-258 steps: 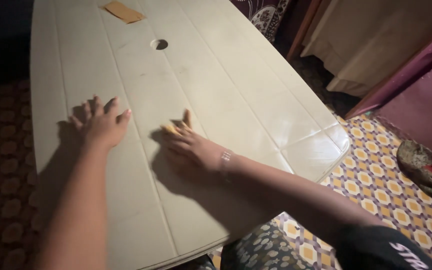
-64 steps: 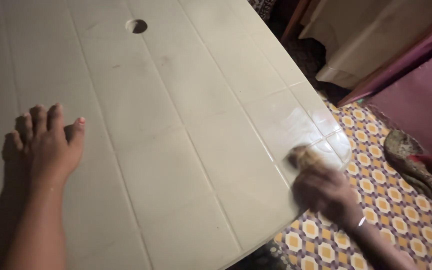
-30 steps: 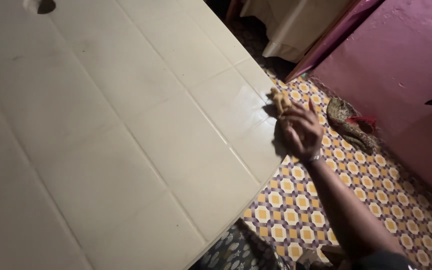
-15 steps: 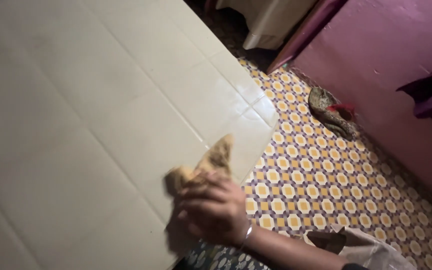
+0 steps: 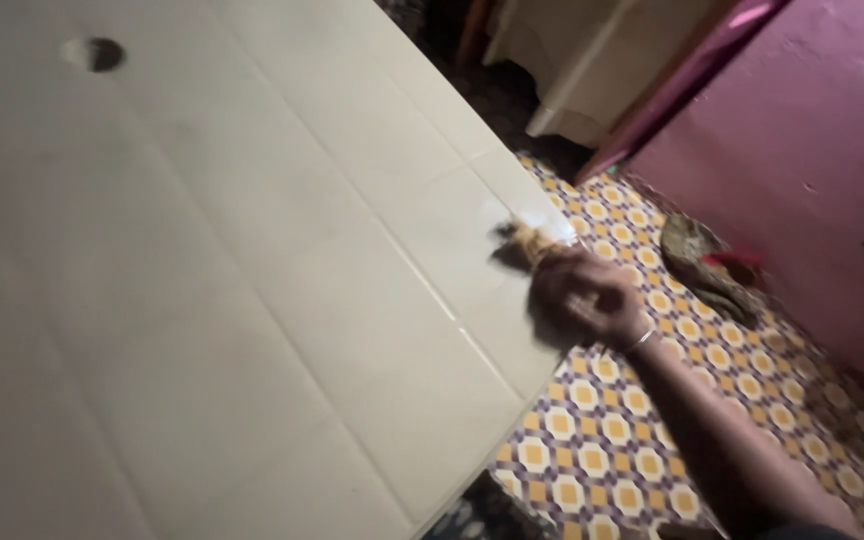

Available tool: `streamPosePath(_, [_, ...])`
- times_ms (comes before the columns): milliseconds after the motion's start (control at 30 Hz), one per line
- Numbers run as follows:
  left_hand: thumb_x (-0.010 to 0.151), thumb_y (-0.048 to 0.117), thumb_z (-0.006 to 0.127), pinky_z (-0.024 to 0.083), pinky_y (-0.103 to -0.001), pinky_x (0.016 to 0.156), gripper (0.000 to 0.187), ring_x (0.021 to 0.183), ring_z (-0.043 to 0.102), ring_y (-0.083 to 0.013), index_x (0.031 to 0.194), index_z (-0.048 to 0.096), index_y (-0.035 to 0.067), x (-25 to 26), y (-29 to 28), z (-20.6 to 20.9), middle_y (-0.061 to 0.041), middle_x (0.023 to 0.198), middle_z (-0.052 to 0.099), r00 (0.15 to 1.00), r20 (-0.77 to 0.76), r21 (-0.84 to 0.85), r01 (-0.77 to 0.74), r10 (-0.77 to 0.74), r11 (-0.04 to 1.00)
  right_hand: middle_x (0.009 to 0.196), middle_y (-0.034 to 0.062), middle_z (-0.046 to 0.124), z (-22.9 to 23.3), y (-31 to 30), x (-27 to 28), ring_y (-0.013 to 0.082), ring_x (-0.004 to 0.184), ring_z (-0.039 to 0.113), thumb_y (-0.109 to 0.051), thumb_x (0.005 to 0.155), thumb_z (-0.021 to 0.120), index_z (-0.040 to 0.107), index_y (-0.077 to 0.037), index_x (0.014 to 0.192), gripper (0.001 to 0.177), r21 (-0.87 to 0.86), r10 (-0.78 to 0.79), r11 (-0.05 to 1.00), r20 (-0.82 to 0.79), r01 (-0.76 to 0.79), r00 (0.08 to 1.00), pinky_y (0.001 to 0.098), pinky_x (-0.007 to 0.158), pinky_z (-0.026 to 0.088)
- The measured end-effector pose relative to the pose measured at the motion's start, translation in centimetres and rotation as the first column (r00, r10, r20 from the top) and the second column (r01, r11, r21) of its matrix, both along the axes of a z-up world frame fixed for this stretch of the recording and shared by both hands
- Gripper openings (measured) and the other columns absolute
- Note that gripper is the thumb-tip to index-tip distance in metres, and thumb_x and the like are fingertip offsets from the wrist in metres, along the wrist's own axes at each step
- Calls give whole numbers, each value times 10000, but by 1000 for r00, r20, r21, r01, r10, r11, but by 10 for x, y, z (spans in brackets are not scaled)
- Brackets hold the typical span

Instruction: The person wipes a white tiled table surface with a cloth, moving the cloth across the table in repeated strokes. A small taped paper patch remains on the table throughout the clip.

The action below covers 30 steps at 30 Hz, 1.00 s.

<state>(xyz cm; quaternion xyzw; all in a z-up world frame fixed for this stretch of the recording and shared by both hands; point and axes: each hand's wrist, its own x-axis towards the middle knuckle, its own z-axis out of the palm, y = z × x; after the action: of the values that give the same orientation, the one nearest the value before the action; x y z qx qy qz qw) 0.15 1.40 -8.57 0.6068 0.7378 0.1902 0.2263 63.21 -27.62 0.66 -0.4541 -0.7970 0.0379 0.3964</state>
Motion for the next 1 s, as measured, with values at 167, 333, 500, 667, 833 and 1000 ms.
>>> streamPosePath(167, [1088, 557, 401, 385, -613, 1109, 708, 1431, 430, -409, 1609, 389, 78, -8, -27, 39, -232, 1582, 437, 985, -157, 223, -33, 69, 974, 1115, 124, 735, 13, 63, 38, 238, 990, 689, -419, 1004, 601, 708, -45, 1232, 451, -448, -582, 759, -141, 473, 801, 389, 886, 542])
streamPosePath(333, [1019, 675, 378, 11, -621, 1222, 784, 1567, 136, -421, 1586, 399, 134, -18, -22, 39, -174, 1681, 261, 898, -439, 398, 164, 31, 902, 1126, 145, 728, 25, 133, -16, 280, 1018, 670, -404, 1005, 568, 724, -93, 1210, 403, -410, -783, 440, 261, 799, 565, 405, 902, 525])
streamPosePath(500, [1049, 686, 353, -2, -633, 1211, 780, 1537, 149, -437, 1560, 417, 99, -15, -28, 52, -236, 1644, 309, 957, -273, 406, 204, -95, 891, 1164, 191, 671, -9, 199, -133, 379, 1166, 603, -309, 1005, 561, 692, -37, 1108, 319, -80, -490, 850, 240, 520, 838, 469, 1055, 438])
streamPosePath(667, [1038, 668, 368, 42, -628, 1218, 739, 1544, 185, -430, 1519, 473, 118, -11, -37, 61, -229, 1627, 344, 961, -266, 427, 182, -70, 885, 1369, 157, 603, -5, 221, -287, 361, 1260, 583, -299, 980, 584, 659, -102, 1253, 344, -227, -349, 898, 153, 377, 925, 459, 1029, 488])
streamPosePath(833, [1066, 660, 379, 95, -635, 1260, 701, 1564, 233, -415, 1521, 507, 143, -9, -42, 65, -210, 1638, 382, 952, -303, 444, 174, -36, 879, 1386, 156, 570, 13, 179, -388, 364, 1265, 572, -239, 863, 690, 588, -109, 1359, 522, -287, -30, 956, 121, 64, 992, 446, 1027, 486])
streamPosePath(1000, [989, 678, 364, 86, -616, 1215, 721, 1532, 219, -366, 1504, 470, 185, -7, -39, 73, -144, 1634, 341, 959, -281, 390, 144, -32, 909, 1489, 70, 597, 41, 134, -425, 317, 1455, 519, -333, 981, 647, 646, -177, 1387, 436, -129, 135, 985, 182, -113, 974, 464, 1212, 414])
